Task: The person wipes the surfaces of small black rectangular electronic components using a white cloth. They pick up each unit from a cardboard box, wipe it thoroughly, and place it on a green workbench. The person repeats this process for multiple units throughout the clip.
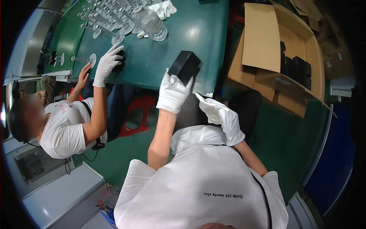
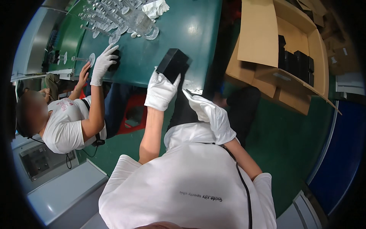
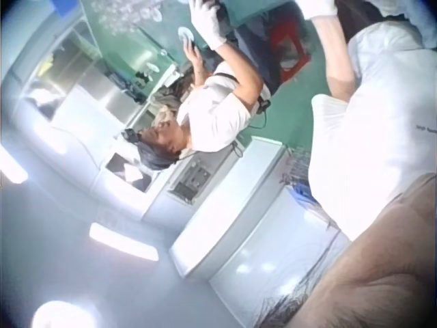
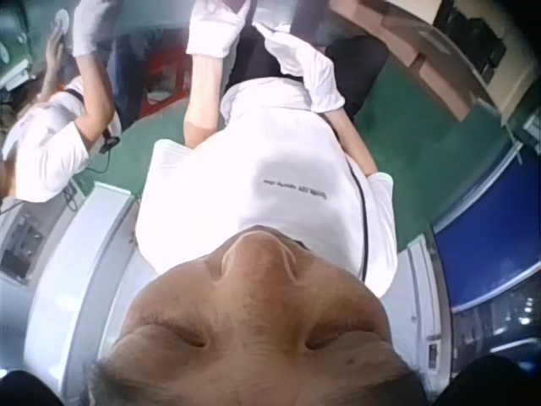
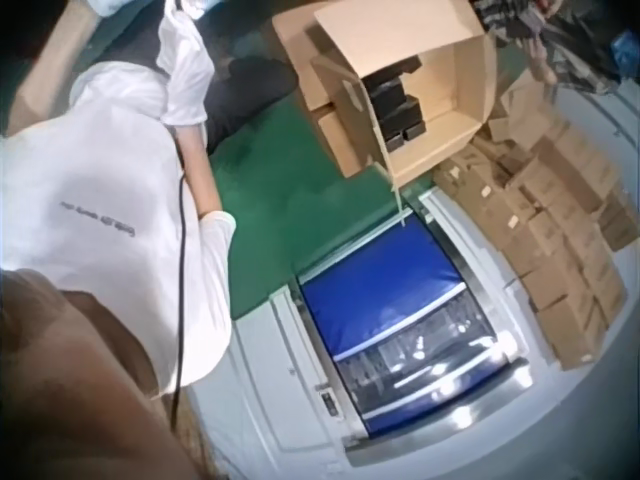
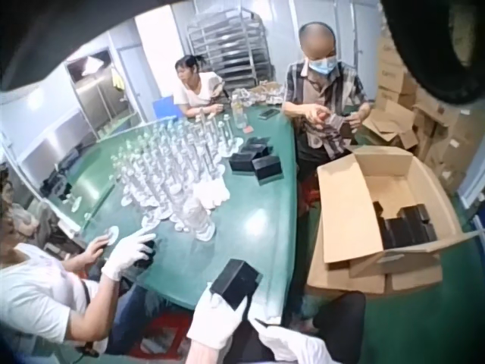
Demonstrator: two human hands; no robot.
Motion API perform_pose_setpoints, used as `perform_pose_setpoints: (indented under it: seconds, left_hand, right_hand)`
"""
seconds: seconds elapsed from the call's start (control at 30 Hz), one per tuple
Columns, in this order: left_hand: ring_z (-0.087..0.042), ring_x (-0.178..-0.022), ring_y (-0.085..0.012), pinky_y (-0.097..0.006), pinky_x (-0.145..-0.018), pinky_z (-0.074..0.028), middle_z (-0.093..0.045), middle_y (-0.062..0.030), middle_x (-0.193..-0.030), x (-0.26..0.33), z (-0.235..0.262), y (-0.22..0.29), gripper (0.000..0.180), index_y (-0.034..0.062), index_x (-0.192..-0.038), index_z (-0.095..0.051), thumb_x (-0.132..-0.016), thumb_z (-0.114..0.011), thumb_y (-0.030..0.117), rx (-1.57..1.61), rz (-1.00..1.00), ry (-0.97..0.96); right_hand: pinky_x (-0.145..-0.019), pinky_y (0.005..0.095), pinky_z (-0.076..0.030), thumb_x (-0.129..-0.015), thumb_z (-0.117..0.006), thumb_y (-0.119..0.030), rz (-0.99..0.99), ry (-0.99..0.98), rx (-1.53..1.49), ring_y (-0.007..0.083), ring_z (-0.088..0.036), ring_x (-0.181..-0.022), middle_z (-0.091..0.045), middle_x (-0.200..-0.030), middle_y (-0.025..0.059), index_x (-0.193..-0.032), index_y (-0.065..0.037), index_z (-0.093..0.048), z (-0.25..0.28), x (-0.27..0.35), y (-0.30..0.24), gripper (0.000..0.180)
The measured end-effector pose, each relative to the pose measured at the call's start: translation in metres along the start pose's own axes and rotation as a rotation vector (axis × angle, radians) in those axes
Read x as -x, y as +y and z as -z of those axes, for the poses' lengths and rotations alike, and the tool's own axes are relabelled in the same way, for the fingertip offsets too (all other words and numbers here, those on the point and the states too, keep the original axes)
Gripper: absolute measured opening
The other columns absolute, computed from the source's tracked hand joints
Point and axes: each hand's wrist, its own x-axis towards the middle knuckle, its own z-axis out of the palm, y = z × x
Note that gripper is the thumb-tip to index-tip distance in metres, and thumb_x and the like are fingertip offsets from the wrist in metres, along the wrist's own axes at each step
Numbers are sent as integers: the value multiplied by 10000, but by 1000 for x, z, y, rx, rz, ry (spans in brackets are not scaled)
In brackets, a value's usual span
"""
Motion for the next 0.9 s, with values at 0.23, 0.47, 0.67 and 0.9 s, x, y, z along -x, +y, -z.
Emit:
perform_pose_setpoints:
  seconds: [0.23,0.47,0.67,0.9]
  left_hand:
    - [-436,-1275,-252,-441,-1192,-232,-547,-77,-1282,-19,-62,-92,496,-3,-1299,-499,-1031,-416,406,2700,504,446]
    - [-393,-1407,-246,-362,-1193,-294,-388,-149,-1531,28,-15,-45,611,-57,-1473,-349,-1036,-504,341,2204,891,726]
    - [-543,-1236,-180,-314,-1086,-383,-578,-104,-1353,-9,31,-14,494,6,-1396,-518,-989,-587,277,1953,785,425]
    - [-438,-1355,-369,-404,-1134,-353,-478,-222,-1442,-211,44,-17,640,1,-1412,-473,-885,-700,285,882,35,528]
  right_hand:
    - [-936,260,-491,-1045,-492,-205,-34,-133,-289,142,-633,-1070,-633,-1315,122,-1291,44,-586,-13,-6,-10,362]
    - [-899,262,-503,-1017,-547,-166,-65,-35,-318,123,-636,-1017,-676,-1207,90,-1263,36,-600,-10,-5,14,323]
    - [-869,344,-538,-900,-674,-171,-35,20,170,266,-671,-1000,-688,-1146,117,-1208,-54,-617,5,-18,39,334]
    - [-796,387,-545,-710,-849,-262,63,94,231,326,-676,-930,-680,-1047,147,-1191,-49,-606,23,-29,30,579]
